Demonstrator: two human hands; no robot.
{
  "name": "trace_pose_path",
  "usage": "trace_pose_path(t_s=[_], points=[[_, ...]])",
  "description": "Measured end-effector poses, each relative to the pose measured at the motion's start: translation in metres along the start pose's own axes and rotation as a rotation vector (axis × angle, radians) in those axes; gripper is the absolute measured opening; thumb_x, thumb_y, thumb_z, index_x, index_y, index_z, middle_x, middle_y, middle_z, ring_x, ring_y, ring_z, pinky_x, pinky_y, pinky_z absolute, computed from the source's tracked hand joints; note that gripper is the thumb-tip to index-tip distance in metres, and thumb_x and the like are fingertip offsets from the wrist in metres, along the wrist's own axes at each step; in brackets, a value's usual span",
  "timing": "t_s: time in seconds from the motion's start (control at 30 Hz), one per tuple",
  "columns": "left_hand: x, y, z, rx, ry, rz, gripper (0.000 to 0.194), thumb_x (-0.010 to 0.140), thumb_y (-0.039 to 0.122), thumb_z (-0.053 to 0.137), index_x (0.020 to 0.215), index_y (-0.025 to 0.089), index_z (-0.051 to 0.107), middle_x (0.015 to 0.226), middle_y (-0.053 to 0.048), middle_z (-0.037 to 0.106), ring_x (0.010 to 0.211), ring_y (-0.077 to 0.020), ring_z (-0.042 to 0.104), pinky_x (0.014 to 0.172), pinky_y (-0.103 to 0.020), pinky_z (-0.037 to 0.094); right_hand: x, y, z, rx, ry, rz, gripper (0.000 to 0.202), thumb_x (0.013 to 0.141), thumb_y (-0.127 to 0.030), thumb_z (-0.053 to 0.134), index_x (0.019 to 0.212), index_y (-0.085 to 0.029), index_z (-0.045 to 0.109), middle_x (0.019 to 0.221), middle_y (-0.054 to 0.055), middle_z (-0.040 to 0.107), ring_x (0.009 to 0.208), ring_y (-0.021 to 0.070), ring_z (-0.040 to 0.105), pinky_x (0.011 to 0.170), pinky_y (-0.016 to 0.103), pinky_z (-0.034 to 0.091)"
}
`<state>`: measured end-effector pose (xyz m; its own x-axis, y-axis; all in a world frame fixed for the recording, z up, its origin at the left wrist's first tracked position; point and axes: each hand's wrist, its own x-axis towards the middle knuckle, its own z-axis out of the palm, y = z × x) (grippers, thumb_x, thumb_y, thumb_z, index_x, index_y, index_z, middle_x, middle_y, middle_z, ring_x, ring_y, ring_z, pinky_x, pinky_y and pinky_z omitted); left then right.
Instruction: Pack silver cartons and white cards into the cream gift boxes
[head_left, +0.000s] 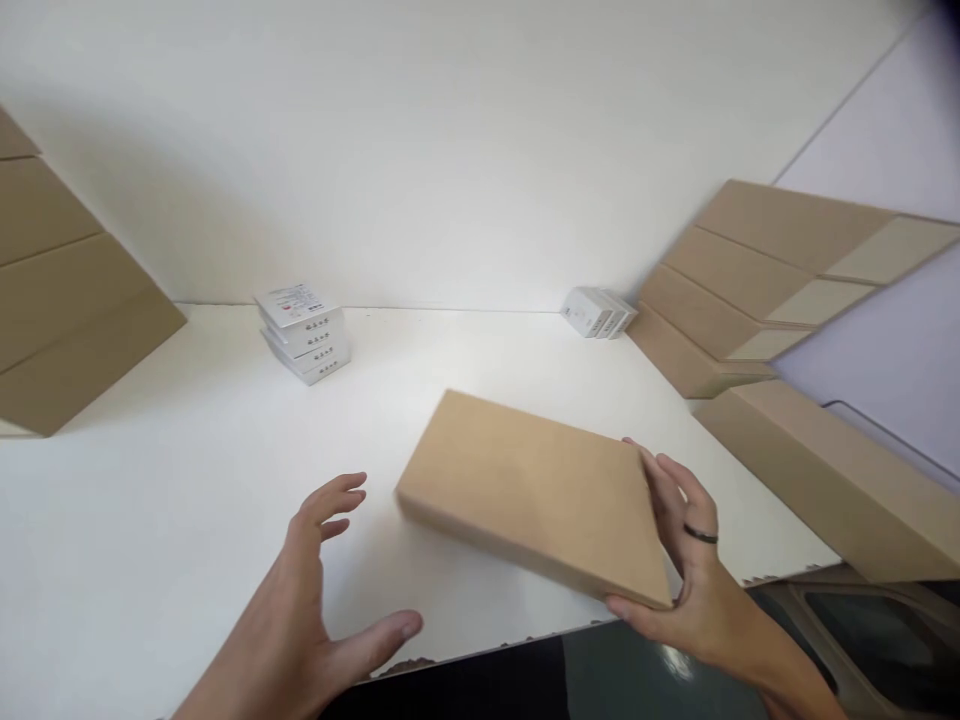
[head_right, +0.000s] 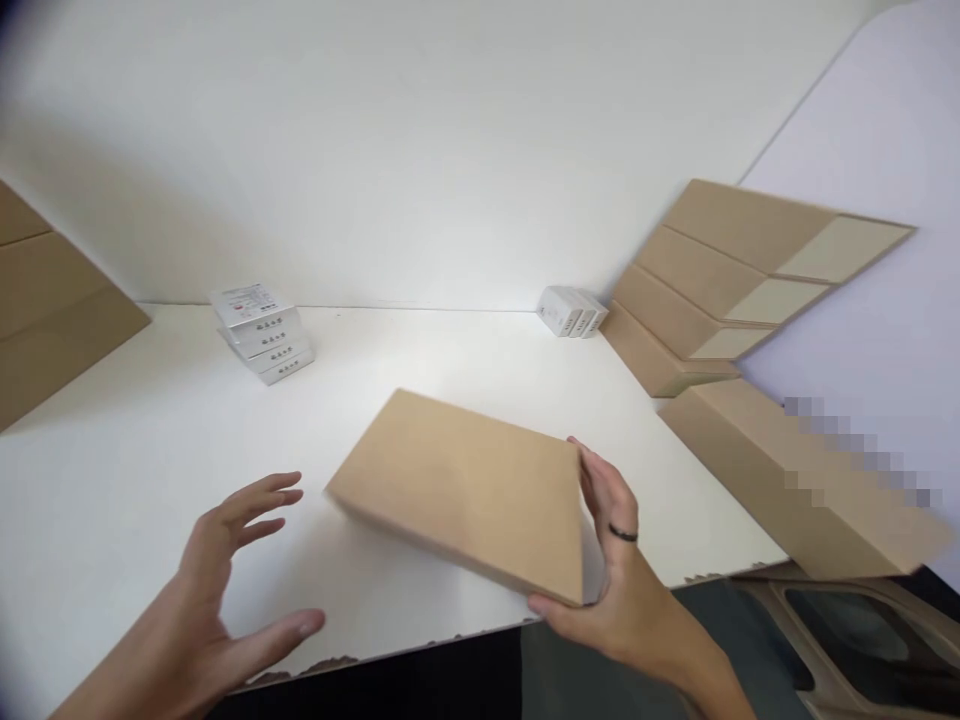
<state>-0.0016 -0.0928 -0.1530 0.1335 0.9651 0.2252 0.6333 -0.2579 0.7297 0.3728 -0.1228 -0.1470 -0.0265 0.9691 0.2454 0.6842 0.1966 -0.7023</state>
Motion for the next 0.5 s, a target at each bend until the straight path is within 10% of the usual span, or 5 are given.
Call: trace_pose_path(t_s=[0.13,0.27,0.5], points=[[-0.021,-0.007,-0.001,0.040,0.163,-0.107,0.058,0.082,0.057,0.064,0.129,0.035,0.040,0.145,-0.011,0.044,0.129,-0.0387,0.052,0.092,-0.059,0.057,-0.003,-0.023,0.042,-0.026,-0.033,0.008,0.101,0.082,-0.039,0.071,0.157,-0.030,0.004,0.162,0.011,0.021,0.148,0.0319,0.023,0.117,0.058,0.026],[-0.041,-0.007,-0.008,-0.010,0.341,-0.237,0.040,0.084,0.048,0.064,0.117,0.031,0.048,0.122,-0.011,0.058,0.108,-0.0318,0.065,0.081,-0.048,0.063,-0.015,-0.043,0.080,0.020,0.022,0.111,0.071,0.087,-0.043,0.064,0.147,-0.029,0.030,0.139,0.010,0.054,0.126,0.0272,0.056,0.087,0.035,0.060],[-0.044,0.010,-0.005,0.035,0.214,-0.483,0.028,0.094,0.057,0.045,0.091,0.029,0.049,0.082,-0.004,0.062,0.070,-0.0239,0.063,0.058,-0.036,0.055,-0.007,-0.064,0.116,0.003,0.231,0.359,0.055,0.075,-0.064,0.067,0.111,-0.025,0.052,0.111,0.008,0.061,0.105,0.0313,0.063,0.084,0.045,0.056]])
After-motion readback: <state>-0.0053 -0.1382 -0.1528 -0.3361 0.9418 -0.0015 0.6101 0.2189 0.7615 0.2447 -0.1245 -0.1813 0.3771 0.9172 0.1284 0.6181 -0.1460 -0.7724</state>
